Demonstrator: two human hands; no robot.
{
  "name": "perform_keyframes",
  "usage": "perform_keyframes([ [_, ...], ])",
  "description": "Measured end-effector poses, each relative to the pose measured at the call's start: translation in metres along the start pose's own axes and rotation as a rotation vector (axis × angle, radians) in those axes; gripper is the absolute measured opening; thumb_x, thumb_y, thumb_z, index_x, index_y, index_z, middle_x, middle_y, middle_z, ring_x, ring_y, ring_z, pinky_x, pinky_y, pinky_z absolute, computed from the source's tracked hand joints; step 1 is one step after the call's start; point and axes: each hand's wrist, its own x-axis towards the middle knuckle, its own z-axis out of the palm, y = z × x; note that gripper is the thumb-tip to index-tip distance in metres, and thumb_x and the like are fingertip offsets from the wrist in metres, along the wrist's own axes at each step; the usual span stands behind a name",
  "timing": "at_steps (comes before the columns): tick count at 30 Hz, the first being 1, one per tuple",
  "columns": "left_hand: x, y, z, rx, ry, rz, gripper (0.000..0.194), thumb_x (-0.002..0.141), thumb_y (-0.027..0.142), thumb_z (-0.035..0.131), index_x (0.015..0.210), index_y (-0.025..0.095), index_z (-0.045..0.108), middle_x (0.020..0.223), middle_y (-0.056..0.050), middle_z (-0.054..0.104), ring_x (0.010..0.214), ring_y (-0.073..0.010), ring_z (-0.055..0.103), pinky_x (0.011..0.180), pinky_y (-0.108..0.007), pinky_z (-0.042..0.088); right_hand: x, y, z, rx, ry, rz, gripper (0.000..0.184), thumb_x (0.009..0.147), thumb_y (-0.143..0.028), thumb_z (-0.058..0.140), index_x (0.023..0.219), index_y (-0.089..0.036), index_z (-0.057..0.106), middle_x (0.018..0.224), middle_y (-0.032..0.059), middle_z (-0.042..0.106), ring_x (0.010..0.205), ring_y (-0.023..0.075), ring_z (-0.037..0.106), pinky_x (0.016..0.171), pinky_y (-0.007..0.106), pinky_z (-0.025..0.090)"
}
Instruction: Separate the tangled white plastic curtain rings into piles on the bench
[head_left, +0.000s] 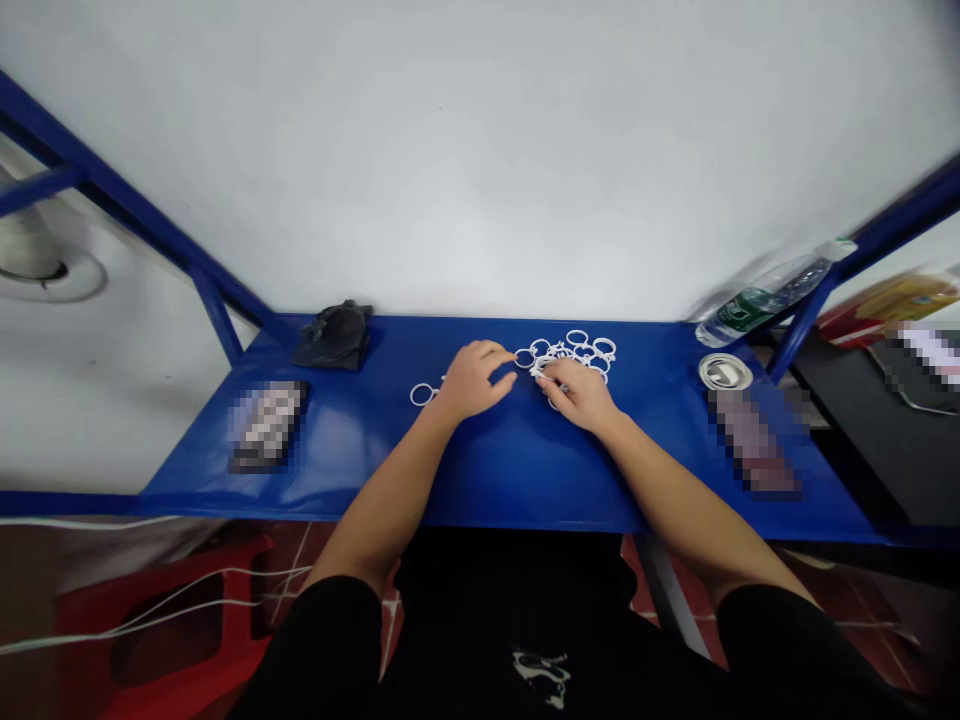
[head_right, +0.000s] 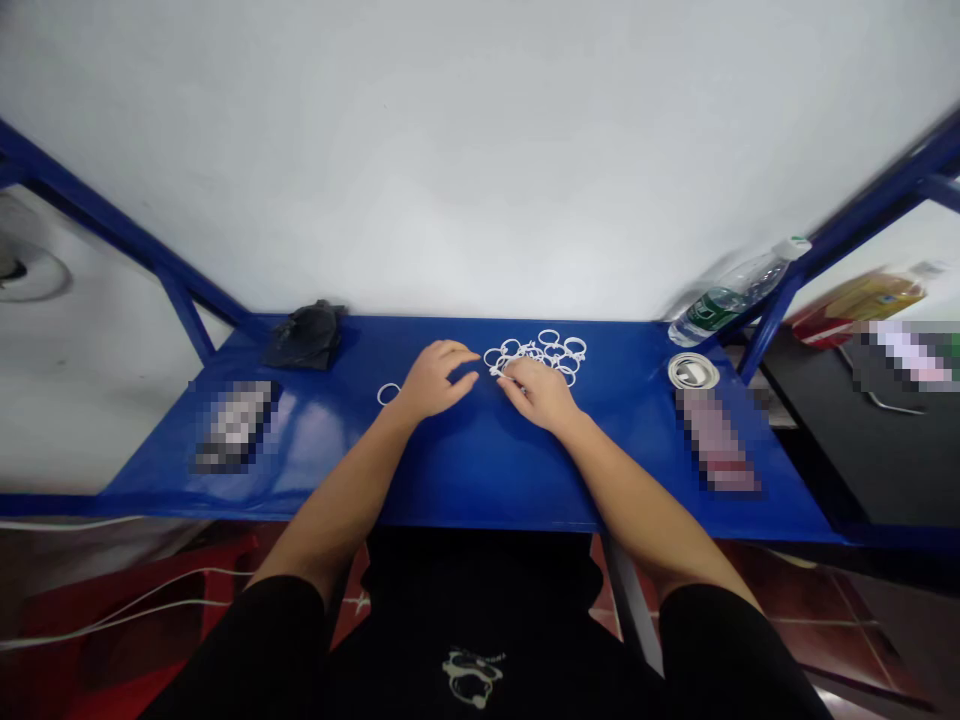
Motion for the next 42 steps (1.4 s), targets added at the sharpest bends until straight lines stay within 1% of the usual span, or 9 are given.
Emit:
perform_keyframes([
  [6,-0.005,-0.048,-0.041,0.407,-0.237,-0.539,0.033,0.096,0.040,0.062,0.118,0.020,0.078,0.124,-0.016,0.072,0.119,-0.0355,0.064,0.103,-0.048,0.049,0.000,0.016,-0.007,-0.147,0.076,0.150,0.028,0.108,-0.039,0.050,0.106,-0.022,0.073,0.094,0.0081,0.078,0.084,0.0233,0.072,0.073,0.035,0.053],
  [9,-0.009,-0.060,-0.051,0.454,-0.385,-0.621,0.032,0.092,0.045,0.067,0.107,0.022,0.082,0.120,-0.016,0.074,0.117,-0.0380,0.065,0.100,-0.049,0.050,-0.001,0.022,-0.007,-0.181,0.065,0.181,0.029,0.108,-0.036,0.048,0.104,-0.023,0.074,0.094,0.0073,0.079,0.085,0.0231,0.072,0.074,0.034,0.052],
  [13,-0.007,-0.059,-0.048,0.400,-0.469,-0.634,0.020,0.090,0.035,0.066,0.094,0.024,0.082,0.107,-0.011,0.079,0.105,-0.0323,0.070,0.094,-0.044,0.051,-0.002,0.028,-0.004,-0.212,0.077,0.204,0.023,0.104,-0.037,0.057,0.099,-0.023,0.075,0.092,0.0065,0.078,0.084,0.0228,0.071,0.072,0.033,0.050],
  [17,-0.004,-0.053,-0.041,0.394,-0.468,-0.608,0.017,0.090,0.030,0.063,0.092,0.024,0.079,0.109,-0.010,0.079,0.104,-0.0309,0.071,0.092,-0.042,0.050,-0.001,0.029,-0.003,-0.240,0.061,0.239,0.024,0.102,-0.039,0.060,0.095,-0.023,0.076,0.087,0.0056,0.078,0.079,0.0223,0.070,0.068,0.032,0.048],
  [22,-0.003,-0.045,-0.037,0.227,-0.244,-0.609,0.018,0.099,0.032,0.056,0.104,0.023,0.071,0.094,-0.007,0.078,0.091,-0.0256,0.072,0.085,-0.036,0.049,-0.001,0.030,-0.006,-0.249,0.044,0.254,0.032,0.106,-0.039,0.053,0.094,-0.024,0.078,0.089,0.0061,0.079,0.082,0.0227,0.072,0.070,0.032,0.048],
  [25,-0.001,-0.037,-0.032,0.070,-0.102,-0.559,0.013,0.098,0.031,0.060,0.101,0.023,0.070,0.087,-0.003,0.077,0.081,-0.0208,0.069,0.077,-0.031,0.046,-0.001,0.034,-0.004,-0.268,0.047,0.286,0.032,0.105,-0.042,0.057,0.092,-0.024,0.080,0.088,0.0056,0.081,0.079,0.0225,0.073,0.068,0.032,0.049],
  [31,0.001,-0.016,-0.008,-0.246,-0.030,-0.397,0.012,0.090,0.032,0.073,0.091,0.021,0.075,0.077,0.000,0.071,0.069,-0.0143,0.062,0.070,-0.027,0.045,-0.002,0.038,-0.001,-0.241,0.125,0.335,0.028,0.101,-0.045,0.062,0.100,-0.025,0.081,0.090,0.0052,0.082,0.073,0.0214,0.073,0.067,0.033,0.054],
  [37,-0.002,0.001,0.010,-0.437,-0.056,-0.325,0.016,0.085,0.034,0.077,0.093,0.020,0.080,0.066,0.003,0.059,0.061,-0.0118,0.051,0.062,-0.025,0.041,-0.001,0.019,-0.002,-0.164,0.154,0.134,0.023,0.104,-0.037,0.060,0.105,-0.023,0.078,0.099,0.0068,0.082,0.079,0.0199,0.074,0.071,0.032,0.058],
  [42,-0.003,0.008,0.013,-0.552,-0.093,-0.312,0.036,0.089,0.033,0.073,0.122,0.020,0.079,0.079,0.000,0.068,0.064,-0.0109,0.052,0.064,-0.026,0.045,-0.002,0.004,0.001,-0.073,0.137,-0.027,0.020,0.102,-0.032,0.063,0.114,-0.023,0.075,0.103,0.0070,0.082,0.082,0.0189,0.075,0.073,0.031,0.060],
])
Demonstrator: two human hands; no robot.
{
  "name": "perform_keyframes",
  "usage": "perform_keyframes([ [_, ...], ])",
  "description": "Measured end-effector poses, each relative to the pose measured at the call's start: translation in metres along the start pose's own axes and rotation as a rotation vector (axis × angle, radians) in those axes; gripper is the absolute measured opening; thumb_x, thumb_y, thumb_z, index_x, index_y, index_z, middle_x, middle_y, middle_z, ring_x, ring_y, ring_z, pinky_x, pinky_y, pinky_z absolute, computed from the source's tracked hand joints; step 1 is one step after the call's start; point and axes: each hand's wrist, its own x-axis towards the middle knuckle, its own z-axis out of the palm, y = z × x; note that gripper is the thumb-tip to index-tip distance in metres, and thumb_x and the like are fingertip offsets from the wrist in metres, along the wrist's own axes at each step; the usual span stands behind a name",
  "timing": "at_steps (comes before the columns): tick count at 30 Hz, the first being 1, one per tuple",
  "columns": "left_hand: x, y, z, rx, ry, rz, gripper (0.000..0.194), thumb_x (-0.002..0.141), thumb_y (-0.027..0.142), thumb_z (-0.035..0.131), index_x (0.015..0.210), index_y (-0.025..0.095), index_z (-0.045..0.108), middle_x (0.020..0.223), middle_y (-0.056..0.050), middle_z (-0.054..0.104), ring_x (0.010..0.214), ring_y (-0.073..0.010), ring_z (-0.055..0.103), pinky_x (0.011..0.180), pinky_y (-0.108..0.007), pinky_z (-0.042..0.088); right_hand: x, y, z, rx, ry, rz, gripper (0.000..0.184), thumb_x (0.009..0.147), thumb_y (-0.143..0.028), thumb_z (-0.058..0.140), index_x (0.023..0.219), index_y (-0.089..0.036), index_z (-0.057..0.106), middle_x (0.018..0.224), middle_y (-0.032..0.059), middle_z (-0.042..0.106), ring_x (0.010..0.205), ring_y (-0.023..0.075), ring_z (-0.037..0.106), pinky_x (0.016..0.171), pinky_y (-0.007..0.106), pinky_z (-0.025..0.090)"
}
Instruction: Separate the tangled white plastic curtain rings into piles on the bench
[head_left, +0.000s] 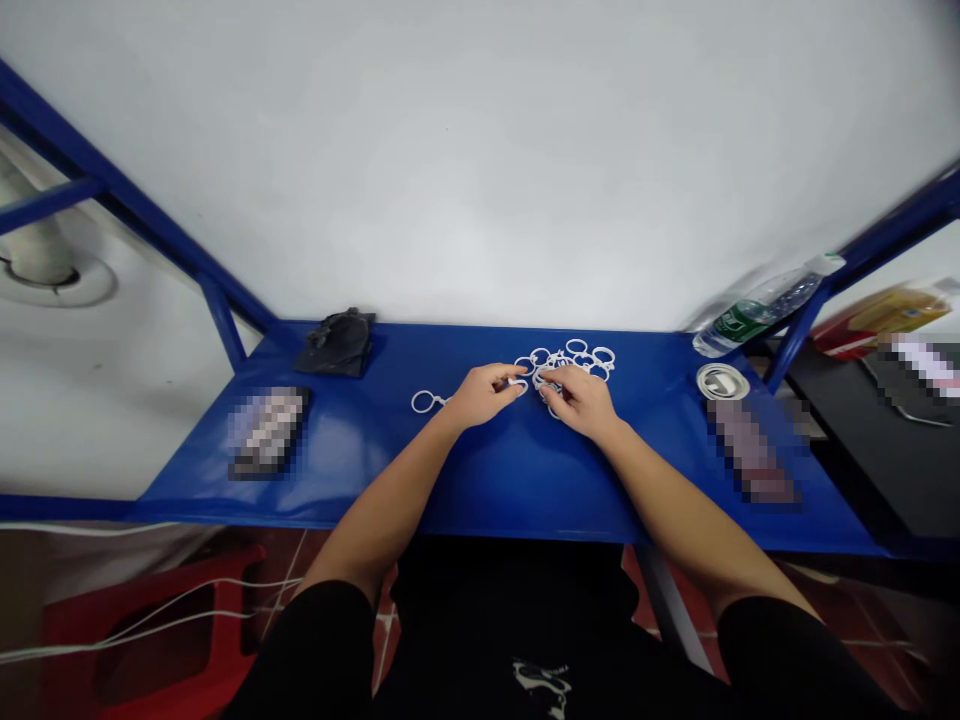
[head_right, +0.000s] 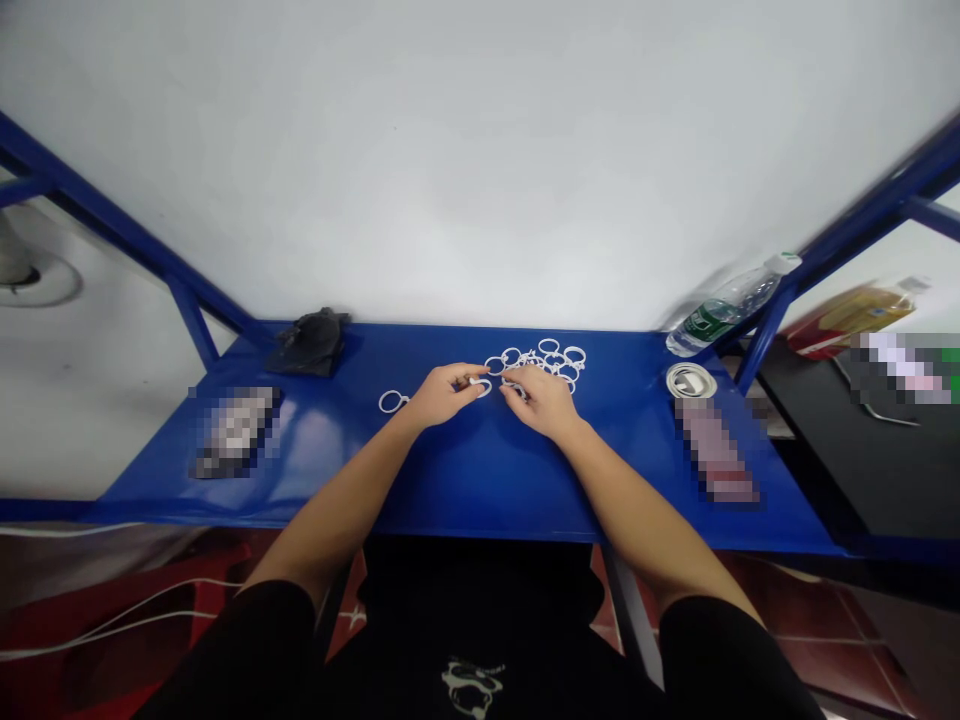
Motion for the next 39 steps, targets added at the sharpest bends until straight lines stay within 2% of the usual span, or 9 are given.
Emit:
perform_keyframes([
  [2,-0.001,0.003,0.001,-0.062,-0.038,-0.002,0.053,0.090,0.033,0.072,0.141,0.020,0.069,0.088,-0.001,0.072,0.066,-0.0107,0.054,0.066,-0.026,0.047,0.000,-0.003,0.000,0.030,-0.010,-0.031,0.021,0.102,-0.032,0.063,0.118,-0.023,0.074,0.106,0.0077,0.082,0.084,0.0189,0.076,0.075,0.032,0.061],
  [5,-0.004,0.008,0.003,-0.098,-0.121,0.001,0.077,0.092,0.034,0.072,0.162,0.019,0.045,0.085,0.001,0.071,0.068,-0.0114,0.057,0.069,-0.026,0.048,-0.001,-0.007,0.000,0.052,-0.051,-0.022,0.024,0.102,-0.034,0.061,0.119,-0.024,0.074,0.110,0.0090,0.081,0.089,0.0202,0.076,0.077,0.034,0.062],
  [9,-0.009,0.012,0.005,0.013,-0.226,0.056,0.082,0.097,0.031,0.065,0.170,0.020,0.028,0.080,0.004,0.071,0.071,-0.0135,0.062,0.076,-0.028,0.050,0.000,-0.012,0.000,0.081,-0.177,0.000,0.028,0.105,-0.035,0.054,0.122,-0.024,0.074,0.112,0.0095,0.080,0.098,0.0223,0.075,0.083,0.037,0.062],
  [12,-0.011,0.014,0.007,0.132,-0.240,0.111,0.079,0.098,0.027,0.062,0.169,0.020,0.029,0.083,0.002,0.072,0.077,-0.0161,0.066,0.080,-0.030,0.051,0.001,-0.014,0.000,0.106,-0.257,-0.030,0.029,0.105,-0.031,0.051,0.118,-0.024,0.075,0.108,0.0081,0.079,0.098,0.0215,0.074,0.080,0.035,0.061],
  [15,-0.012,0.014,0.009,0.195,-0.235,0.139,0.076,0.098,0.025,0.060,0.169,0.018,0.031,0.087,0.000,0.073,0.079,-0.0170,0.067,0.081,-0.031,0.052,0.002,-0.013,-0.001,0.111,-0.268,-0.040,0.026,0.104,-0.029,0.051,0.111,-0.024,0.076,0.102,0.0071,0.079,0.092,0.0204,0.073,0.076,0.033,0.059],
  [22,-0.012,0.014,0.010,0.169,-0.213,0.178,0.071,0.100,0.019,0.053,0.167,0.019,0.032,0.098,-0.003,0.077,0.084,-0.0156,0.069,0.085,-0.031,0.053,0.001,-0.011,-0.002,0.129,-0.272,0.011,0.021,0.099,-0.027,0.055,0.111,-0.021,0.071,0.097,0.0056,0.076,0.078,0.0172,0.069,0.069,0.029,0.052],
  [29,-0.013,0.016,0.010,0.141,-0.233,0.195,0.067,0.101,0.022,0.053,0.165,0.018,0.034,0.092,-0.001,0.077,0.080,-0.0150,0.070,0.082,-0.031,0.052,0.002,-0.010,-0.003,0.147,-0.295,0.054,0.016,0.096,-0.029,0.055,0.101,-0.022,0.069,0.088,0.0039,0.074,0.071,0.0169,0.065,0.066,0.029,0.049],
  [35,-0.012,0.016,0.010,0.138,-0.253,0.154,0.063,0.101,0.023,0.056,0.162,0.018,0.041,0.095,-0.004,0.079,0.083,-0.0164,0.071,0.083,-0.031,0.052,0.000,-0.010,0.001,0.187,-0.263,0.092,0.012,0.089,-0.026,0.056,0.092,-0.023,0.068,0.078,0.0013,0.072,0.065,0.0162,0.063,0.065,0.030,0.049],
  [39,-0.012,0.013,0.016,0.138,-0.285,0.192,0.064,0.101,0.022,0.058,0.163,0.021,0.041,0.096,-0.003,0.079,0.084,-0.0170,0.072,0.082,-0.031,0.053,-0.002,-0.010,0.005,0.265,-0.214,0.137,0.009,0.079,-0.022,0.056,0.084,-0.025,0.063,0.072,-0.0008,0.068,0.060,0.0153,0.060,0.062,0.029,0.048],
])
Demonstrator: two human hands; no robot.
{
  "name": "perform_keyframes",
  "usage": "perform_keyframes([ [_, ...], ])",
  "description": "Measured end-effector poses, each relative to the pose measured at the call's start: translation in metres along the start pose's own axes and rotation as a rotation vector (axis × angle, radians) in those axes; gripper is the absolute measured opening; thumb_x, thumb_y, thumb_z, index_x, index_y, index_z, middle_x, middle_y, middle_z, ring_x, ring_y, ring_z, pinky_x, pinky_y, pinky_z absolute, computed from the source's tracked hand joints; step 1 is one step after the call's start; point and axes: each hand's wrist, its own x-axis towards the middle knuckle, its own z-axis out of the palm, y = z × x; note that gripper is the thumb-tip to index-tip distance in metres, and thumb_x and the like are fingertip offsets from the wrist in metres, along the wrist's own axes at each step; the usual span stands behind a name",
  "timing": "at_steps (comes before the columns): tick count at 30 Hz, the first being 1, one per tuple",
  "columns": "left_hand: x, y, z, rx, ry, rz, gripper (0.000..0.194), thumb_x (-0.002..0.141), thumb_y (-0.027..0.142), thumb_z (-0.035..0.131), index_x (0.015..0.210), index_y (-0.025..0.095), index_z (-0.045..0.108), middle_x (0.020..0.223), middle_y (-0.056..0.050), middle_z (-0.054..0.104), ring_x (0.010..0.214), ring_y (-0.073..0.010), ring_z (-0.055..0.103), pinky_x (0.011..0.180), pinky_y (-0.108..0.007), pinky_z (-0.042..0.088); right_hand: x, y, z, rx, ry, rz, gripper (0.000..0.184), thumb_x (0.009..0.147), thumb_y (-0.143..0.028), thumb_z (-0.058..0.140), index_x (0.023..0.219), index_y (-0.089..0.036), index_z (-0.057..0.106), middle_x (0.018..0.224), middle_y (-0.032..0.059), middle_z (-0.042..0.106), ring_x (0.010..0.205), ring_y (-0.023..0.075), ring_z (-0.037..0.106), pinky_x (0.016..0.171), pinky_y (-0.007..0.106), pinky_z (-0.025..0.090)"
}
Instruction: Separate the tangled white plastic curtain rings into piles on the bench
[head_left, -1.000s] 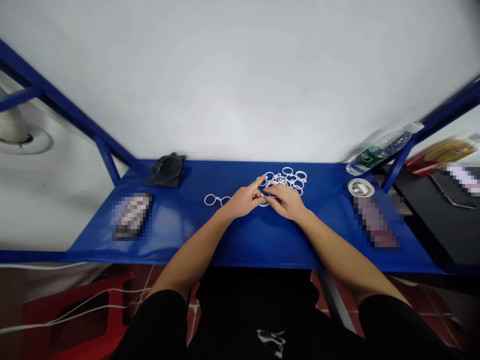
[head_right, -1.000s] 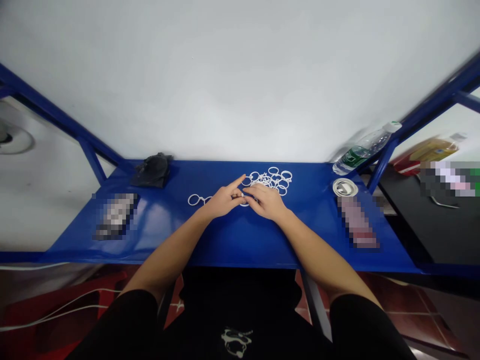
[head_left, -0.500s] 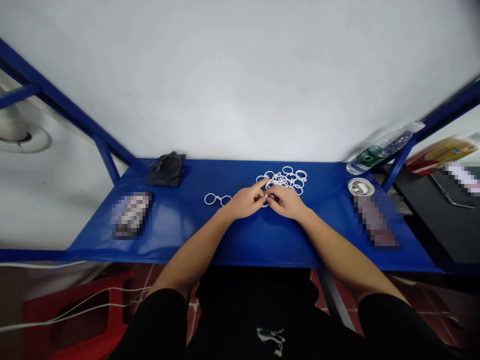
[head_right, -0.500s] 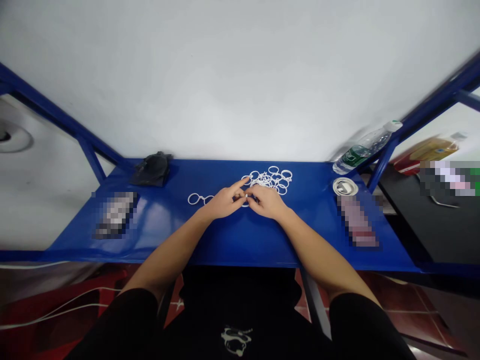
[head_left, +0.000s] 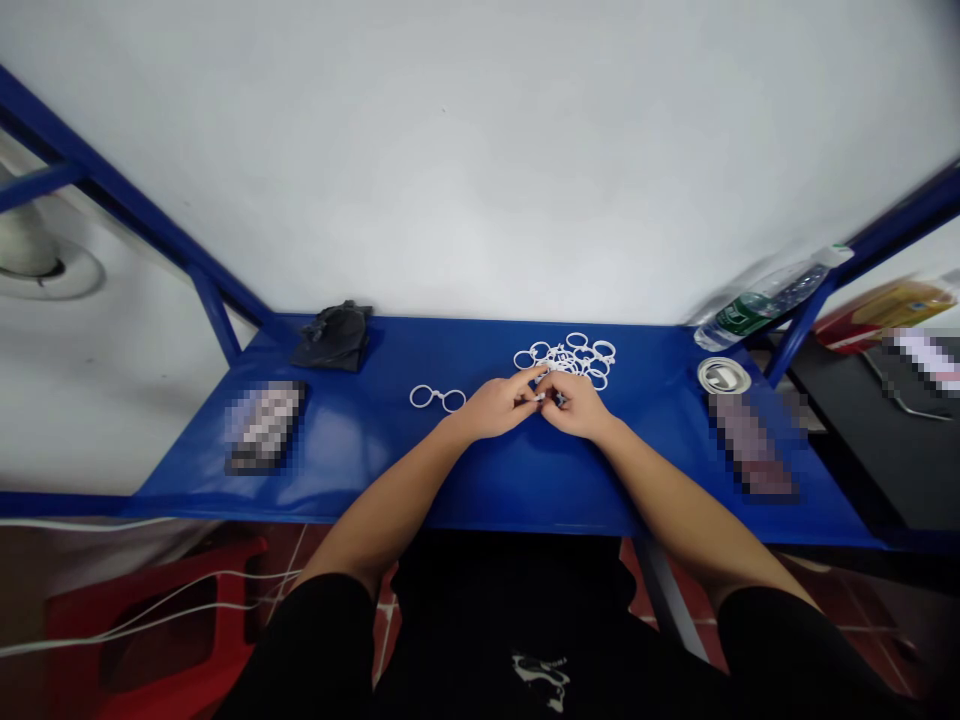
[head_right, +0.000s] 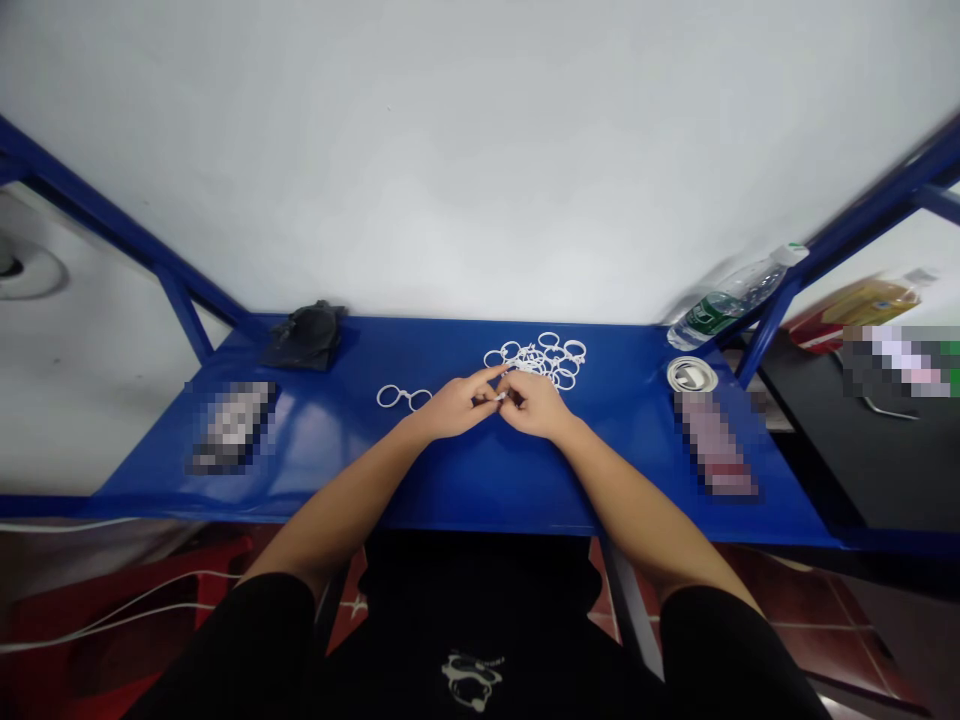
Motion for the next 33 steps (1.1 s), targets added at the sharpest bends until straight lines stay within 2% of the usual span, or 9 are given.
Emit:
perform_keyframes([
  [6,0.001,0.002,0.001,0.017,-0.009,0.005,0.064,0.101,0.019,0.058,0.162,0.021,0.041,0.097,-0.003,0.078,0.085,-0.0169,0.073,0.083,-0.030,0.053,0.003,0.000,-0.002,0.030,-0.004,-0.071,0.009,0.080,-0.020,0.054,0.074,-0.025,0.059,0.069,-0.0009,0.066,0.063,0.0161,0.061,0.065,0.029,0.048],
  [14,0.001,0.000,0.001,0.067,-0.007,0.014,0.064,0.101,0.024,0.059,0.163,0.023,0.041,0.101,-0.002,0.079,0.090,-0.0182,0.073,0.087,-0.032,0.053,0.003,0.003,-0.002,-0.027,-0.065,-0.061,0.019,0.086,-0.017,0.048,0.076,-0.024,0.062,0.071,0.0006,0.068,0.067,0.0176,0.064,0.069,0.030,0.051],
  [18,-0.002,-0.001,-0.023,0.222,0.101,-0.015,0.063,0.096,0.035,0.070,0.155,0.024,0.052,0.112,-0.006,0.077,0.097,-0.0215,0.071,0.093,-0.035,0.053,0.000,0.011,-0.006,-0.108,0.030,-0.021,0.025,0.083,-0.014,0.050,0.093,-0.025,0.070,0.089,0.0043,0.077,0.078,0.0211,0.070,0.076,0.035,0.056],
  [20,-0.007,-0.005,-0.047,0.320,0.150,-0.123,0.056,0.092,0.040,0.075,0.144,0.023,0.063,0.117,-0.008,0.076,0.098,-0.0227,0.070,0.092,-0.035,0.053,0.001,0.016,-0.010,-0.163,0.122,0.015,0.031,0.084,-0.014,0.050,0.103,-0.025,0.072,0.100,0.0065,0.079,0.088,0.0236,0.073,0.082,0.038,0.058],
  [21,-0.011,-0.008,-0.061,0.363,0.163,-0.209,0.044,0.091,0.040,0.075,0.130,0.021,0.070,0.113,-0.008,0.076,0.095,-0.0227,0.070,0.089,-0.035,0.053,0.002,0.018,-0.012,-0.187,0.168,0.020,0.032,0.085,-0.014,0.050,0.106,-0.025,0.073,0.102,0.0071,0.079,0.092,0.0248,0.073,0.085,0.040,0.058],
  [23,-0.019,-0.016,-0.085,0.415,0.114,-0.405,0.022,0.094,0.041,0.069,0.101,0.021,0.074,0.096,-0.006,0.076,0.084,-0.0213,0.069,0.078,-0.033,0.051,0.004,0.022,-0.016,-0.222,0.241,0.019,0.032,0.086,-0.014,0.051,0.106,-0.025,0.074,0.105,0.0077,0.079,0.100,0.0271,0.073,0.092,0.045,0.058],
  [25,-0.027,-0.024,-0.102,0.460,0.030,-0.599,0.018,0.095,0.038,0.065,0.088,0.022,0.070,0.083,-0.004,0.075,0.075,-0.0204,0.067,0.070,-0.032,0.047,0.006,0.025,-0.018,-0.246,0.286,0.027,0.032,0.086,-0.013,0.053,0.104,-0.027,0.075,0.108,0.0075,0.078,0.107,0.0288,0.072,0.098,0.049,0.056],
  [28,-0.036,-0.034,-0.112,0.506,-0.059,-0.743,0.014,0.086,0.036,0.073,0.082,0.024,0.066,0.082,-0.003,0.075,0.073,-0.0209,0.067,0.067,-0.032,0.044,0.006,0.027,-0.018,-0.270,0.312,0.040,0.032,0.086,-0.013,0.054,0.104,-0.027,0.076,0.114,0.0071,0.077,0.110,0.0293,0.070,0.101,0.052,0.054],
  [33,-0.035,-0.040,-0.109,0.532,-0.120,-0.821,0.014,0.077,0.030,0.077,0.086,0.025,0.068,0.080,-0.002,0.076,0.073,-0.0221,0.068,0.069,-0.033,0.045,0.006,0.027,-0.013,-0.276,0.281,0.019,0.024,0.092,-0.018,0.055,0.103,-0.025,0.076,0.112,0.0086,0.076,0.109,0.0291,0.070,0.099,0.050,0.054],
])
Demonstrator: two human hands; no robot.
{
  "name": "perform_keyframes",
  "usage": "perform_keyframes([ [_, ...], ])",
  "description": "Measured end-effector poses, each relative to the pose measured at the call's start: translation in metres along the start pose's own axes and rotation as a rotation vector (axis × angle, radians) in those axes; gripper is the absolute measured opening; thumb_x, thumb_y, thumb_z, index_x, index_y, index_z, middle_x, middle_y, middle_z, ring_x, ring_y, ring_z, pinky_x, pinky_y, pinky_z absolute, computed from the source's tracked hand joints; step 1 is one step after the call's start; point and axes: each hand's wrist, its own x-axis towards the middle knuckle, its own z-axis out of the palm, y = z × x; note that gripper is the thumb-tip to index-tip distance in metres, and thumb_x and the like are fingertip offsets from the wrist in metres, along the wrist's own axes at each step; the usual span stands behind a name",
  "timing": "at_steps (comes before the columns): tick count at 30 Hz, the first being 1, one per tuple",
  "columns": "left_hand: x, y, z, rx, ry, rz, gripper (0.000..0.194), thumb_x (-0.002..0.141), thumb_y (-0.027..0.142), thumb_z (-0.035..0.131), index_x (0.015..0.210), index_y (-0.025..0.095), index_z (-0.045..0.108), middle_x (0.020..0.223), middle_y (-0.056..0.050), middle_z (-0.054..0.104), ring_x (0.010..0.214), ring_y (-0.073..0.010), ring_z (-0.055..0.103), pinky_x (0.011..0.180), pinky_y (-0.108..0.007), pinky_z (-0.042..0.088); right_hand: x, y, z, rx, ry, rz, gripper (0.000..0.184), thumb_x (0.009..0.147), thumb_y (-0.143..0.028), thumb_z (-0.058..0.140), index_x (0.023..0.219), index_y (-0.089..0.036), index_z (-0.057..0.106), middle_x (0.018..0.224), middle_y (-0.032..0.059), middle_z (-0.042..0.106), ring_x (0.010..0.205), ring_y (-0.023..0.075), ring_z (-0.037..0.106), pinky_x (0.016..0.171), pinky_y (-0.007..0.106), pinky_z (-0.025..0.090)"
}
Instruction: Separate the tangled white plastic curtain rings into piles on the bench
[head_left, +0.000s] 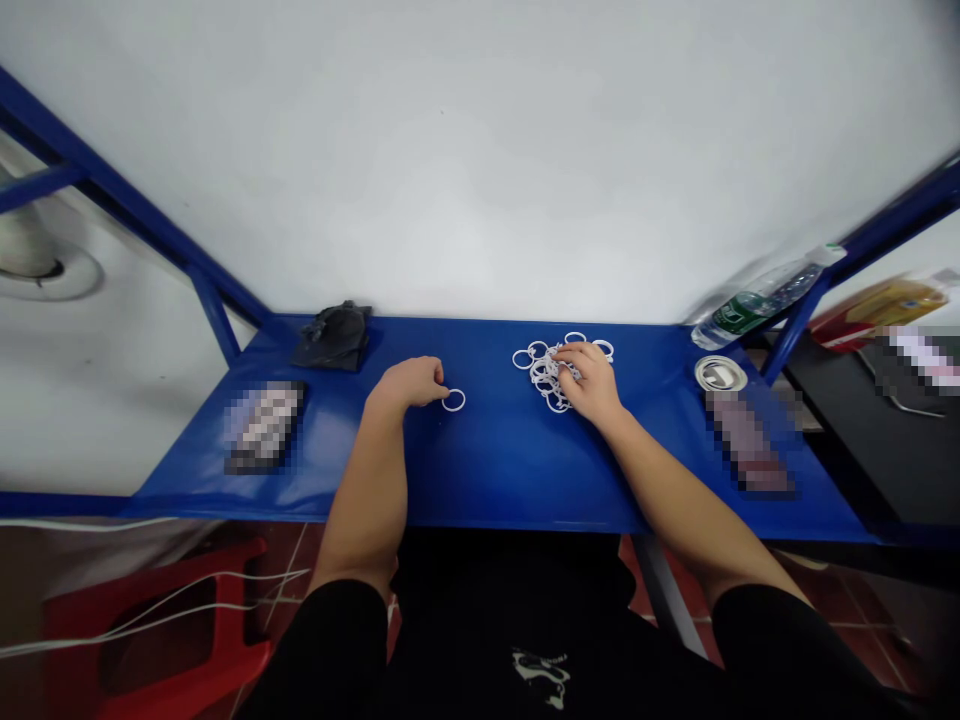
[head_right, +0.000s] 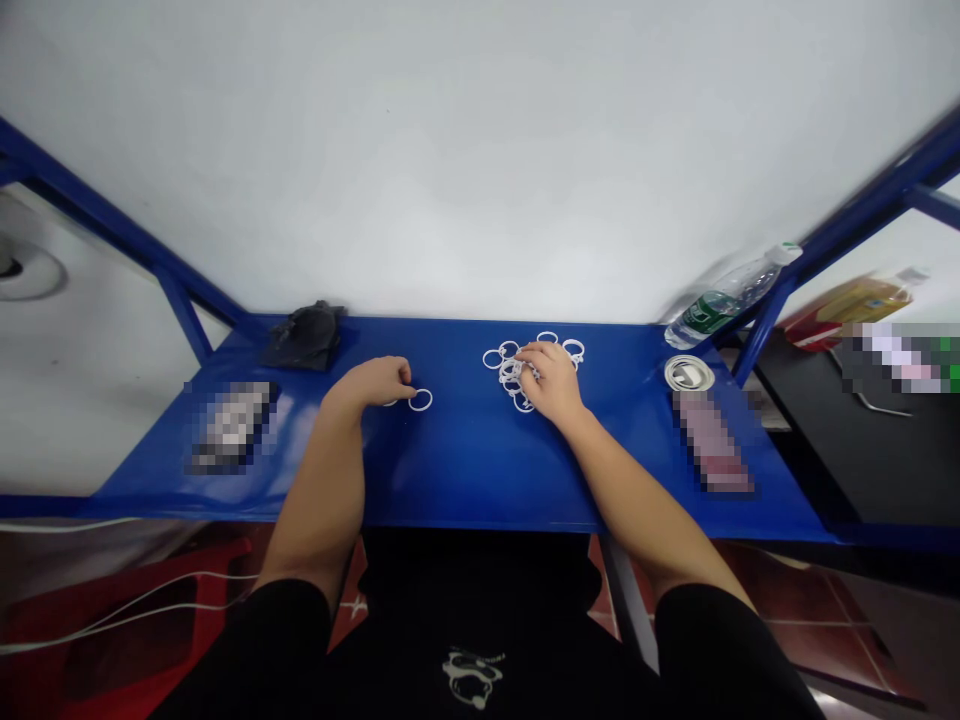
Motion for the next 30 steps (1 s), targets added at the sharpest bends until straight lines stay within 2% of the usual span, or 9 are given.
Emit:
perform_keyframes([
  [5,0.005,0.027,0.012,0.088,-0.016,0.101,0.006,0.084,0.030,0.068,0.083,0.024,0.071,0.092,-0.005,0.078,0.086,-0.0253,0.071,0.072,-0.033,0.046,-0.002,-0.005,0.007,0.038,-0.033,-0.064,0.020,0.096,-0.020,0.057,0.105,-0.025,0.075,0.108,0.0083,0.078,0.104,0.0283,0.070,0.095,0.049,0.055],
  [10,0.000,0.072,0.044,0.043,0.096,0.276,0.014,0.093,0.033,0.060,0.096,0.025,0.071,0.095,-0.005,0.078,0.092,-0.0253,0.072,0.075,-0.032,0.048,-0.003,-0.015,0.010,0.105,-0.055,-0.226,0.019,0.100,-0.020,0.058,0.108,-0.024,0.074,0.108,0.0087,0.078,0.099,0.0259,0.070,0.090,0.046,0.055],
  [14,-0.004,0.093,0.064,0.021,0.184,0.403,0.017,0.098,0.035,0.058,0.098,0.023,0.069,0.094,-0.006,0.078,0.087,-0.0247,0.073,0.075,-0.032,0.048,-0.005,-0.022,0.011,0.107,-0.195,-0.290,0.016,0.101,-0.026,0.061,0.109,-0.025,0.074,0.105,0.0074,0.078,0.098,0.0254,0.070,0.088,0.044,0.054],
  [17,-0.004,0.097,0.069,-0.005,0.253,0.437,0.016,0.102,0.031,0.054,0.099,0.022,0.067,0.094,-0.006,0.077,0.086,-0.0240,0.074,0.073,-0.032,0.048,-0.005,-0.023,0.014,0.047,-0.309,-0.277,0.016,0.102,-0.032,0.062,0.107,-0.024,0.075,0.100,0.0062,0.078,0.095,0.0261,0.068,0.086,0.044,0.051],
  [20,-0.002,0.096,0.070,-0.040,0.328,0.429,0.015,0.103,0.027,0.052,0.103,0.020,0.065,0.092,-0.005,0.077,0.082,-0.0229,0.074,0.071,-0.031,0.047,-0.005,-0.020,0.015,0.008,-0.337,-0.264,0.018,0.102,-0.035,0.064,0.109,-0.023,0.076,0.100,0.0061,0.078,0.094,0.0267,0.067,0.087,0.046,0.048],
  [25,0.001,0.094,0.076,-0.247,0.502,0.489,0.010,0.102,0.028,0.060,0.102,0.021,0.067,0.087,-0.002,0.076,0.080,-0.0188,0.072,0.073,-0.029,0.050,-0.004,-0.018,0.013,0.020,-0.263,-0.266,0.019,0.102,-0.040,0.067,0.100,-0.024,0.077,0.097,0.0054,0.079,0.090,0.0247,0.066,0.087,0.043,0.046],
  [28,0.001,0.095,0.079,-0.370,0.628,0.627,0.008,0.097,0.021,0.063,0.101,0.021,0.069,0.093,-0.003,0.075,0.086,-0.0173,0.071,0.080,-0.029,0.054,-0.005,-0.017,0.013,0.017,-0.206,-0.236,0.021,0.103,-0.040,0.067,0.092,-0.025,0.076,0.088,0.0041,0.078,0.085,0.0229,0.067,0.082,0.041,0.046],
  [30,0.001,0.096,0.080,-0.454,0.648,0.722,0.015,0.095,0.017,0.062,0.106,0.021,0.071,0.096,-0.004,0.073,0.086,-0.0161,0.070,0.080,-0.028,0.055,-0.006,-0.016,0.014,0.013,-0.164,-0.212,0.022,0.103,-0.039,0.066,0.089,-0.024,0.076,0.086,0.0040,0.078,0.083,0.0223,0.068,0.080,0.040,0.047],
])
